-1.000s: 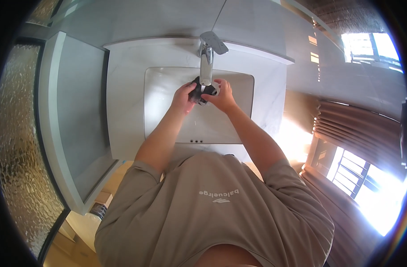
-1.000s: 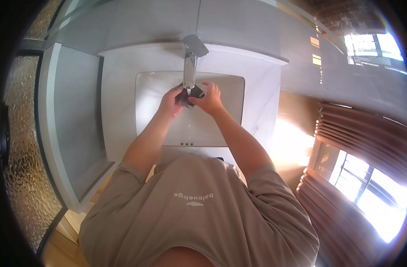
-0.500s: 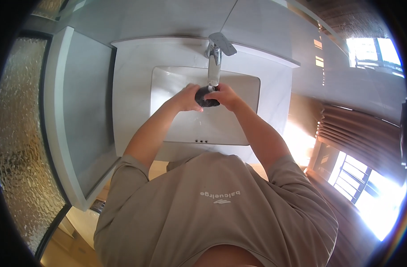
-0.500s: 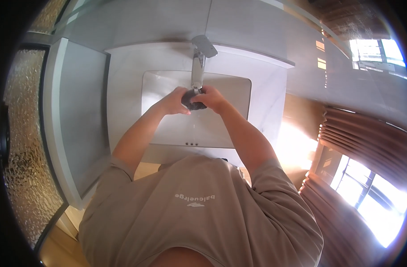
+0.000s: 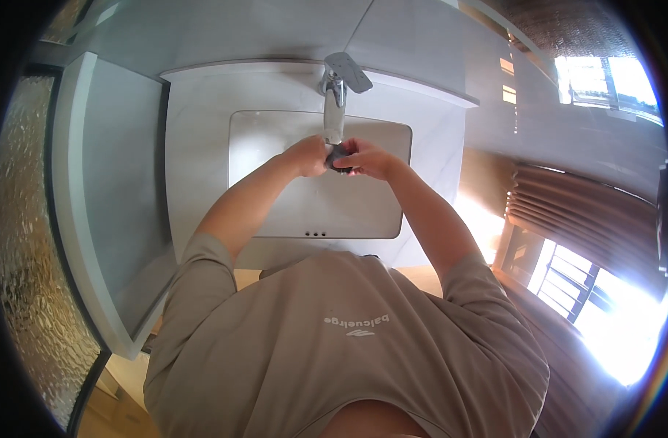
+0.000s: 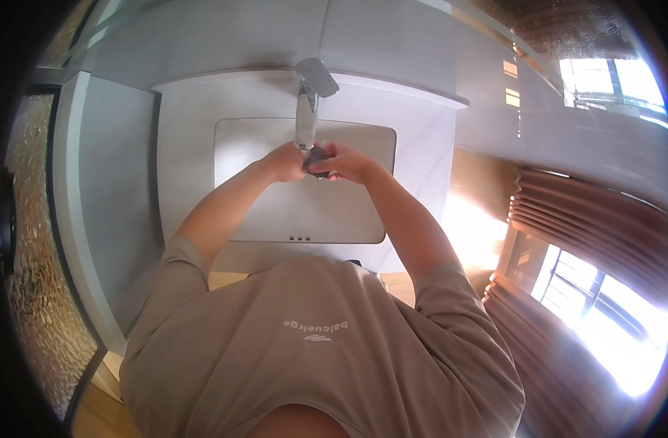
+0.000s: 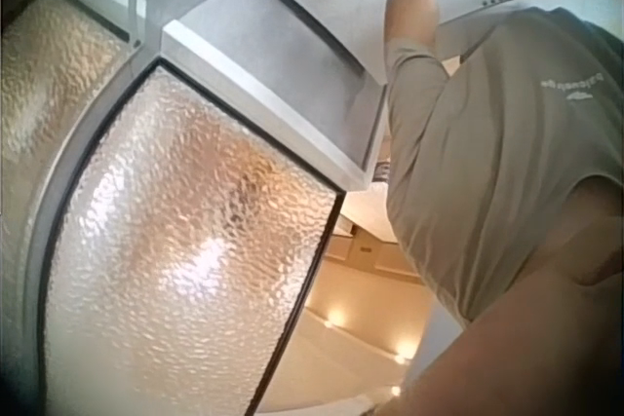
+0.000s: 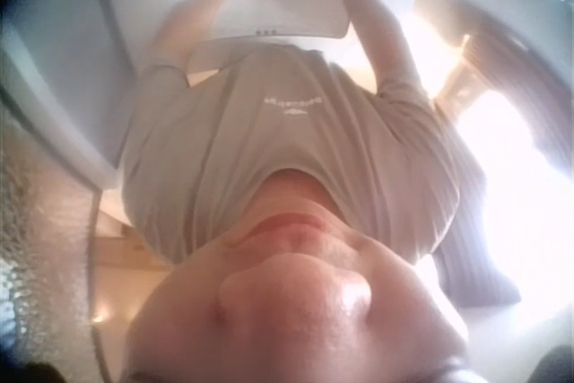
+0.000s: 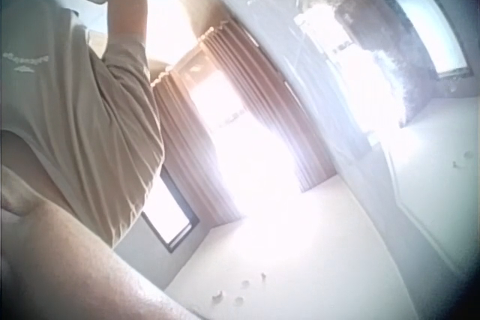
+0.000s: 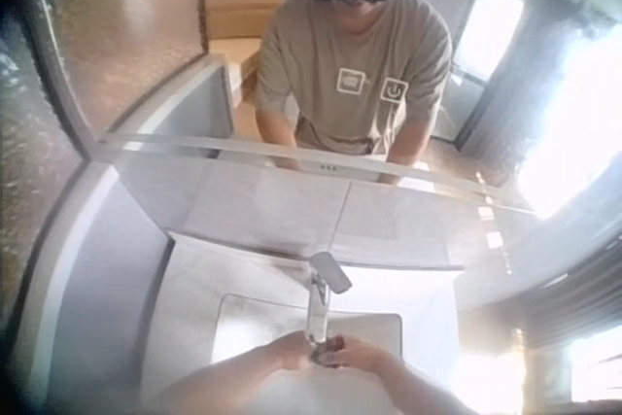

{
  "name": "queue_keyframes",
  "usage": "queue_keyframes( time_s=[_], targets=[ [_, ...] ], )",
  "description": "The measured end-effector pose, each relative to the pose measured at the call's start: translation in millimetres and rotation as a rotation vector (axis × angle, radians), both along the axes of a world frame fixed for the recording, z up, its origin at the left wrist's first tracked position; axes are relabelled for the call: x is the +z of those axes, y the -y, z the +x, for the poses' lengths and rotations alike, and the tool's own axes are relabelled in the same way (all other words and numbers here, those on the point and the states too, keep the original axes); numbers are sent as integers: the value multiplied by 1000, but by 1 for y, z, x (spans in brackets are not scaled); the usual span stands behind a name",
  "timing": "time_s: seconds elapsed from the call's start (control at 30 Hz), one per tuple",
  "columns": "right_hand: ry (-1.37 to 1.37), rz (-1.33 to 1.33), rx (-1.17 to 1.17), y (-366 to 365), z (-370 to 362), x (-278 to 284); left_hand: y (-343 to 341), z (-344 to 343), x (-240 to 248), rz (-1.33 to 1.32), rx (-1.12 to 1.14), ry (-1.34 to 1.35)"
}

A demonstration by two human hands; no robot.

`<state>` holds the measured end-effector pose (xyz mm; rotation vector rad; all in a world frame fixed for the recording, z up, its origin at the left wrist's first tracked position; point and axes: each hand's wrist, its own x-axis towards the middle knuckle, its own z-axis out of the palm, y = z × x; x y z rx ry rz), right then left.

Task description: The person washes a dark cloth in the sink, then uses it to wipe the mirror, the faucet, and the vanity surface, and finally cleans the edge of a glass shower door.

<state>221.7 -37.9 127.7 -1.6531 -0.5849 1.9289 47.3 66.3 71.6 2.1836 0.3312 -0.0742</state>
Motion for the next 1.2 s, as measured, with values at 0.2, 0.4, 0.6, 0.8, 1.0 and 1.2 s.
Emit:
queue_keyframes(
  time_s=[0.2, 0.4, 0.6, 0.8, 1.0, 1.2],
  targets=[
    [-96, -165, 210, -12, -14, -3, 0, 17, 48, -230, 211, -65],
    [638, -200, 617, -38, -43, -3, -1, 11, 21, 17, 220, -374],
    [1078, 153, 862, -31, -37, -21, -1, 9, 9, -268, 218, -343],
    [1010, 124, 588, -14, -31, 2, -2, 15, 19, -418, 165, -470],
    [97, -145, 2, 15, 0, -20, 11, 9, -16, -22, 167, -43],
    [-622, -346, -43, 16, -4, -35, 11, 19, -14, -160, 47, 41]
  ],
)
